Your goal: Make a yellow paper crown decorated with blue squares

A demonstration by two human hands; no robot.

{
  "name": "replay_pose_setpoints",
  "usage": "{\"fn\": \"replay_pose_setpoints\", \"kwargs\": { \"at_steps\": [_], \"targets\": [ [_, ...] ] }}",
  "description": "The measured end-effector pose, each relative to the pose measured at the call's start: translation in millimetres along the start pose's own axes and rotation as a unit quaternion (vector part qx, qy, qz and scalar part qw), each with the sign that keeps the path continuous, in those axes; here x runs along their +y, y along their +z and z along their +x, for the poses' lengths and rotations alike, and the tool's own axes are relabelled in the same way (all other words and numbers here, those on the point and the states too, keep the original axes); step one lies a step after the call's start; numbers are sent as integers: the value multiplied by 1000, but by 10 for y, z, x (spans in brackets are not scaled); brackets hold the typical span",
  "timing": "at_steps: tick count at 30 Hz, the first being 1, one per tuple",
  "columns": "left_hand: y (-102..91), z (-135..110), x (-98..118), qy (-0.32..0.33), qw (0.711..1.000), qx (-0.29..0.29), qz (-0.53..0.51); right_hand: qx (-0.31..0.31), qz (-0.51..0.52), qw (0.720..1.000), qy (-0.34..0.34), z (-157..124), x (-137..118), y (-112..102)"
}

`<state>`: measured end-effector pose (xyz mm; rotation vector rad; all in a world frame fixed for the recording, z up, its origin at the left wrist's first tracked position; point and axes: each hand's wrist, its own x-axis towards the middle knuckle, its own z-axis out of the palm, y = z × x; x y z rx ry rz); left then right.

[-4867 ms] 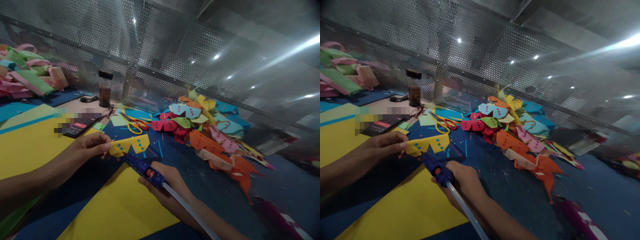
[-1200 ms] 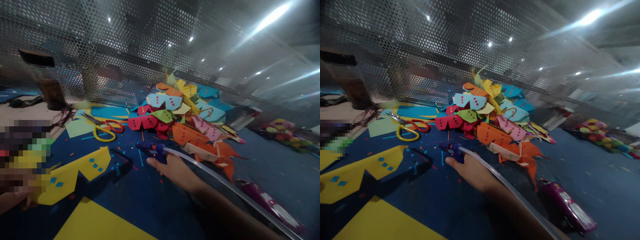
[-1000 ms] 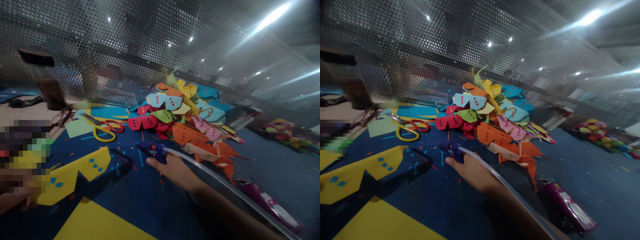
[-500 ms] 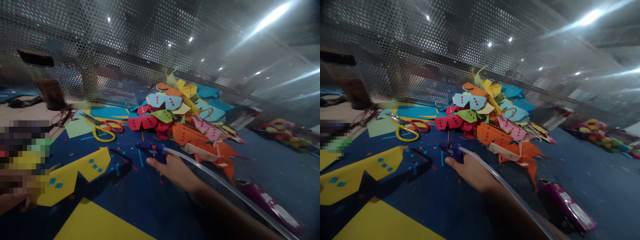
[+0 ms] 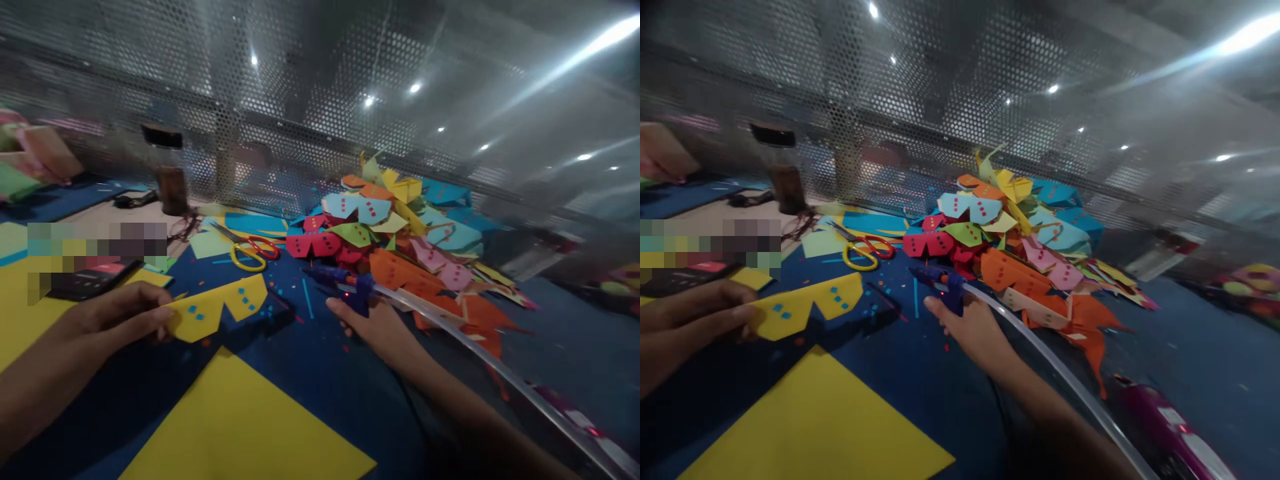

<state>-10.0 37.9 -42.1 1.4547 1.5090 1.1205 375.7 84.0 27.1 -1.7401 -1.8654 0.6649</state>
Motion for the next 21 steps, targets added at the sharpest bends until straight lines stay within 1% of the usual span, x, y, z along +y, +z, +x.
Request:
{"fn": "replay_pose_setpoints", "kwargs": {
  "at_steps": [1, 2, 3, 4, 5, 7, 9, 10, 13, 15, 18, 21],
  "targets": [
    [61, 16, 233, 12, 1000, -18, -10, 4, 10, 1000, -11, -26, -54, -25],
    [110, 21, 400, 22, 1000, -7, -19, 6, 20, 1000, -18, -58, -114, -49],
    [145, 19, 500, 21, 999, -7, -27, 8, 29, 999, -22, -97, -175, -71],
    [164, 12, 541, 16, 999, -11, -37, 8, 38, 999, -26, -142, -236, -87],
    [170, 5, 536, 18, 998, -9, -53, 6, 45, 999, -30, -192, -292, -95],
    [161, -4, 458, 24, 997, -26, -65, 5, 55, 998, -38, -303, -386, -80],
    [147, -2, 387, 32, 995, -42, -81, 9, 58, 998, -37, -417, -443, -26],
    [145, 1, 373, 35, 995, -46, -85, 1, 61, 998, -32, -471, -458, 12],
    [158, 7, 415, 41, 994, -54, -86, -56, 52, 997, -13, -605, -458, 140],
    [174, 3, 468, 44, 994, -56, -81, -82, 43, 995, -32, -664, -438, 216],
    [188, -10, 523, 47, 994, -60, -73, -113, 36, 991, -52, -713, -413, 294],
    [188, -24, 526, 43, 995, -61, -69, -130, 54, 989, -39, -735, -410, 338]
  ]
}}
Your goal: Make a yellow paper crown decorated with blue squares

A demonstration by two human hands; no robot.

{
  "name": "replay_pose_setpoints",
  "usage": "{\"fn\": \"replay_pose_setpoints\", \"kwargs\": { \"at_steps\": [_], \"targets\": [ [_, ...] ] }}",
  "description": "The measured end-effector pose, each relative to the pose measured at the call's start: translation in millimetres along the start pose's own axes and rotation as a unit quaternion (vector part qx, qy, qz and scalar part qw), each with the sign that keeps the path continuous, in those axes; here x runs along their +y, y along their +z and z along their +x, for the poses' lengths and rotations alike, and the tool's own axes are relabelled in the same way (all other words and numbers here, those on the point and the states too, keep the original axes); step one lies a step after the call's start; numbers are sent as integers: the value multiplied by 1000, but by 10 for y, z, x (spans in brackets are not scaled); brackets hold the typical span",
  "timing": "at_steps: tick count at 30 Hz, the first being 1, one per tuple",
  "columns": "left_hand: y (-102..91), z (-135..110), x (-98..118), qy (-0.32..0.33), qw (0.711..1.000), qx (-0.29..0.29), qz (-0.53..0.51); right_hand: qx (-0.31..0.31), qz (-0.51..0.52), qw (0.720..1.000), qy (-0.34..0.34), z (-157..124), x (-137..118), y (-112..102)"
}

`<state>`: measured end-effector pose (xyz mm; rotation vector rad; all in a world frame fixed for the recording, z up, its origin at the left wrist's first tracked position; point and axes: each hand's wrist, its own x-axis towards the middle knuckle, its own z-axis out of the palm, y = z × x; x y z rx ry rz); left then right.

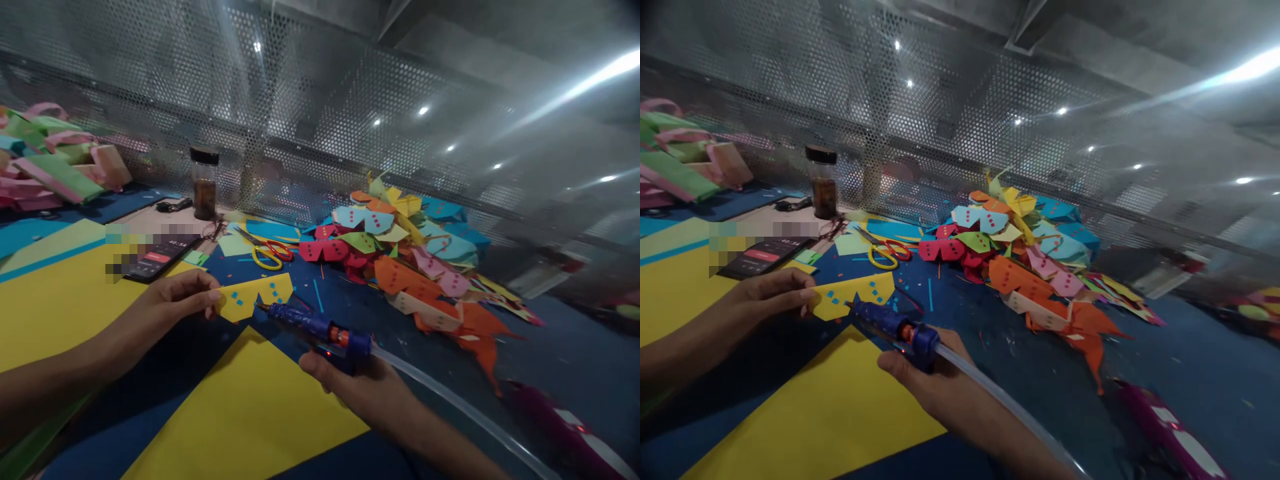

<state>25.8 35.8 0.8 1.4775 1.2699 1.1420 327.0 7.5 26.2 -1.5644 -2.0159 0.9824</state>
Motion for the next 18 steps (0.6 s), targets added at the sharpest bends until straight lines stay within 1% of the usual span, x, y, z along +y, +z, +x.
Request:
{"fn": "replay_pose_setpoints", "kwargs": {
  "at_steps": [2, 4, 7, 8, 10, 12, 16, 18],
  "targets": [
    [-5, -8, -24, -4, 1000, 2, 2, 5, 7, 1000, 15, -6, -15, 18],
    [-9, -13, -58, -3, 1000, 6, 0, 14, 8, 1000, 12, -19, -56, 23],
    [-6, -20, -88, -4, 1000, 10, -6, 16, 14, 999, -24, -61, -159, 8],
    [-2, -23, -85, -6, 1000, 11, -6, 2, 10, 999, -33, -78, -193, 2],
    [9, -30, -59, -12, 1000, 11, -4, -2, -4, 999, -43, -103, -232, -2],
    [20, -38, -18, -15, 1000, 9, -1, 20, -8, 998, -66, -105, -221, 10],
    [27, -51, 40, -13, 1000, 10, -2, -25, -22, 994, -105, -44, -117, 44],
    [25, -55, 37, -12, 1000, 9, -5, -37, -24, 991, -126, -15, -89, 45]
  ]
}}
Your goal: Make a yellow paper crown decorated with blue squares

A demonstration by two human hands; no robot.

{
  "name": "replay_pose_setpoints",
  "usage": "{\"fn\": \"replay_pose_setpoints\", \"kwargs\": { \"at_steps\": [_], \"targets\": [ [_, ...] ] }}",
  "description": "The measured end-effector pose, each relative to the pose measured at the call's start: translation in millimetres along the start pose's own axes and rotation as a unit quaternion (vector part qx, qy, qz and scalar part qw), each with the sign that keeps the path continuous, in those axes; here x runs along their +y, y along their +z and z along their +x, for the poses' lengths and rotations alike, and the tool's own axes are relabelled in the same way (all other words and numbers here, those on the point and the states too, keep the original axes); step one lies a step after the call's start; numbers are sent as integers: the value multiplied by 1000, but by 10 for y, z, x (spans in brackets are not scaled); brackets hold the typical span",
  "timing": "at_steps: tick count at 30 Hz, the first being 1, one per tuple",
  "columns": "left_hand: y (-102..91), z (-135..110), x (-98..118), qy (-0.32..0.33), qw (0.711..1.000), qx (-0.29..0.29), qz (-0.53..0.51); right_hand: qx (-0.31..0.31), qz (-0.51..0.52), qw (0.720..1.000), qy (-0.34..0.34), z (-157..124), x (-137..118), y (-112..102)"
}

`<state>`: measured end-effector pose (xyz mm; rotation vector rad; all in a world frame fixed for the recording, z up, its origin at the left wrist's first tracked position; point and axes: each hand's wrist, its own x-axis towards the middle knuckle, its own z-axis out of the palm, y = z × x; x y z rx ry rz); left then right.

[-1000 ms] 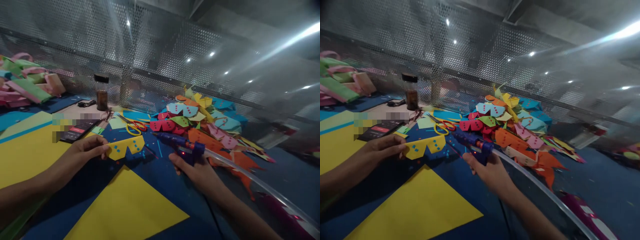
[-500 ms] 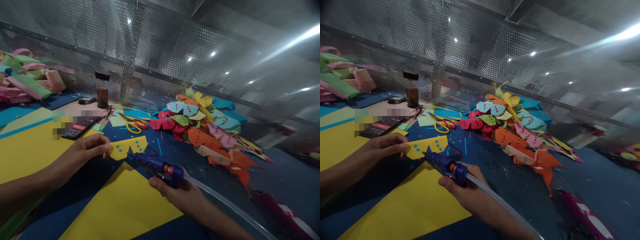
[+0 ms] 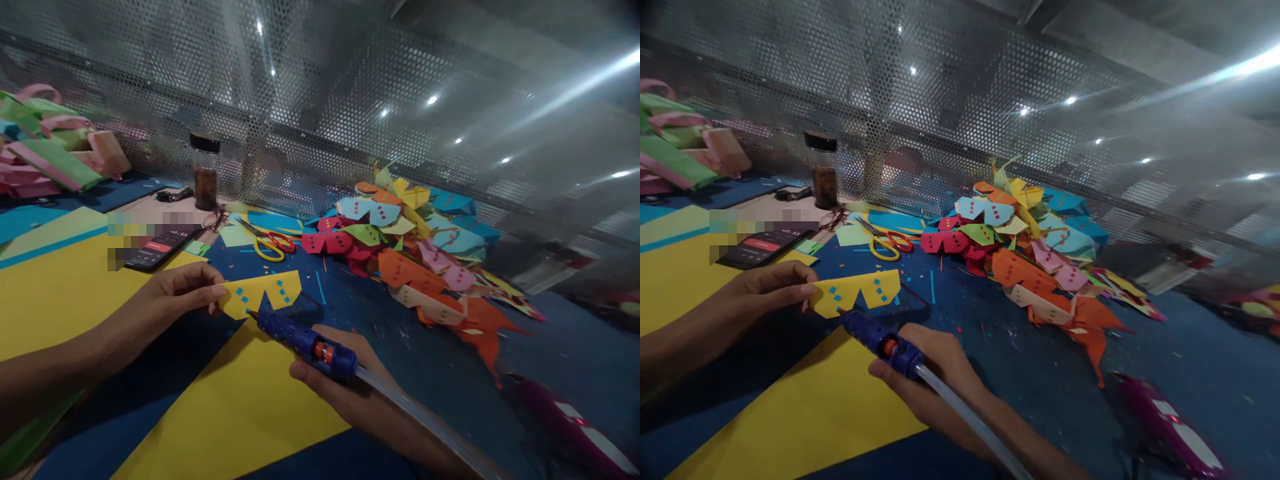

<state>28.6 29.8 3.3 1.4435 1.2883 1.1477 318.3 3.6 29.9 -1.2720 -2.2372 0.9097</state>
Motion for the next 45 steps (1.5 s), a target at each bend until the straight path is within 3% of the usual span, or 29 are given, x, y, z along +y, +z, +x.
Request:
{"fn": "replay_pose_setpoints", "kwargs": {
  "at_steps": [8, 11, 16, 29, 39, 45],
  "targets": [
    [-12, 1, -96, 0, 1000, -15, -17, 9, -55, 996, -72, 37, 94, 35],
    [-13, 5, -112, 4, 1000, -15, -20, 69, -99, 990, -76, 54, 248, 103],
    [-18, -10, -124, 0, 1000, -16, -16, 19, -186, 980, -64, 47, 331, 104],
    [-29, -4, -138, 2, 1000, -23, -9, -77, -228, 969, -58, 23, 195, -56],
    [-21, 8, -138, 8, 1000, -23, 0, -21, -194, 971, -137, -12, 150, -97],
    [-30, 13, -139, -1, 1000, -24, -7, -20, -178, 967, -183, -37, 121, -157]
  ]
}}
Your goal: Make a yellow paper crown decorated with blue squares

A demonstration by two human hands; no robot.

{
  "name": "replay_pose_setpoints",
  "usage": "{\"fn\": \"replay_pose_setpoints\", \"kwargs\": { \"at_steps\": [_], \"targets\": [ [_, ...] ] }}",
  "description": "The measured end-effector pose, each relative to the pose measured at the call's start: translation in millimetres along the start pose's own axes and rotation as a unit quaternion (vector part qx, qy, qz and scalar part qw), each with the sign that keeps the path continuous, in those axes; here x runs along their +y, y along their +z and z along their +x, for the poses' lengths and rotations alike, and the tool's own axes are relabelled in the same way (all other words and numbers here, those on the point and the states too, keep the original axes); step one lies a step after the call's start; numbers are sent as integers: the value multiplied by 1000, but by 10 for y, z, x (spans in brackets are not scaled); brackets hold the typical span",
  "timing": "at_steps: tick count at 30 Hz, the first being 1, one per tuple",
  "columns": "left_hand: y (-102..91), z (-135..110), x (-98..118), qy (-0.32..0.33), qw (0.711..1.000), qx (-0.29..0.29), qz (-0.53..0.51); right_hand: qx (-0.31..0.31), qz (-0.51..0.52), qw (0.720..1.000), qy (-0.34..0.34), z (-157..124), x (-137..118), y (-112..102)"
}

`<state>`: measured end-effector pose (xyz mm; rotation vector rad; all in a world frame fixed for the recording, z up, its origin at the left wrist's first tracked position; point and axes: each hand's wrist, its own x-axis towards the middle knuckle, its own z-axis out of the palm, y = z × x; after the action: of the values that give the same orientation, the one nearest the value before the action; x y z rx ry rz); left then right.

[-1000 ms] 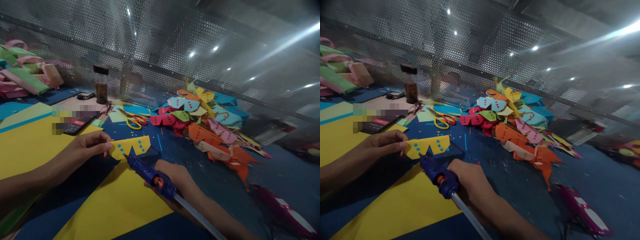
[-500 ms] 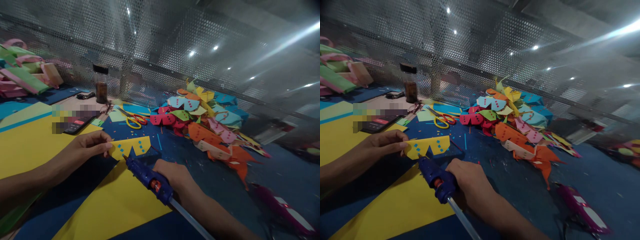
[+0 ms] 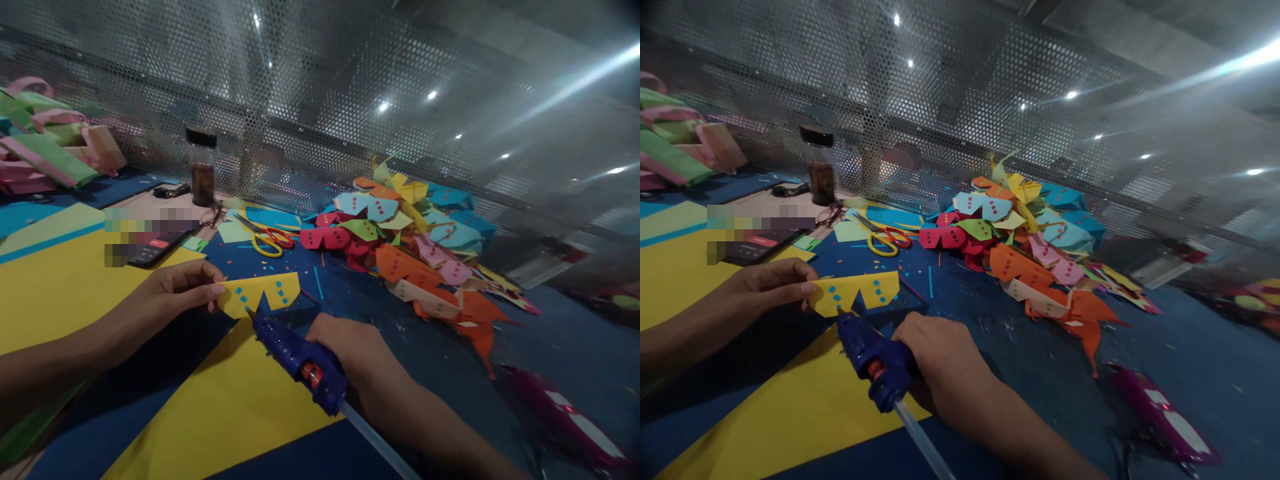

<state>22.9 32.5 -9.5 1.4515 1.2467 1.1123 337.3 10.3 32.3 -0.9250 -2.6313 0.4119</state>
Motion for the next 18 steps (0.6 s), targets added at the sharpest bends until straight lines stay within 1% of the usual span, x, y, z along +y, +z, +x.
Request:
{"fn": "replay_pose_setpoints", "kwargs": {
  "at_steps": [5, 7, 11, 14, 18],
  "targets": [
    [-21, -9, 28, 12, 1000, -5, 4, -14, 5, 999, -31, 64, -19, -151],
    [-28, -4, 53, 14, 1000, -9, -1, -16, -11, 999, -43, 105, -46, -239],
    [-31, 24, 98, 17, 1000, -10, -13, -41, -47, 997, -52, 187, -110, -388],
    [-29, 39, 110, 20, 999, -18, -17, -65, -65, 995, -48, 224, -127, -431],
    [-25, 28, 112, 14, 999, -21, -31, -90, -83, 992, -38, 226, -93, -420]
  ]
}}
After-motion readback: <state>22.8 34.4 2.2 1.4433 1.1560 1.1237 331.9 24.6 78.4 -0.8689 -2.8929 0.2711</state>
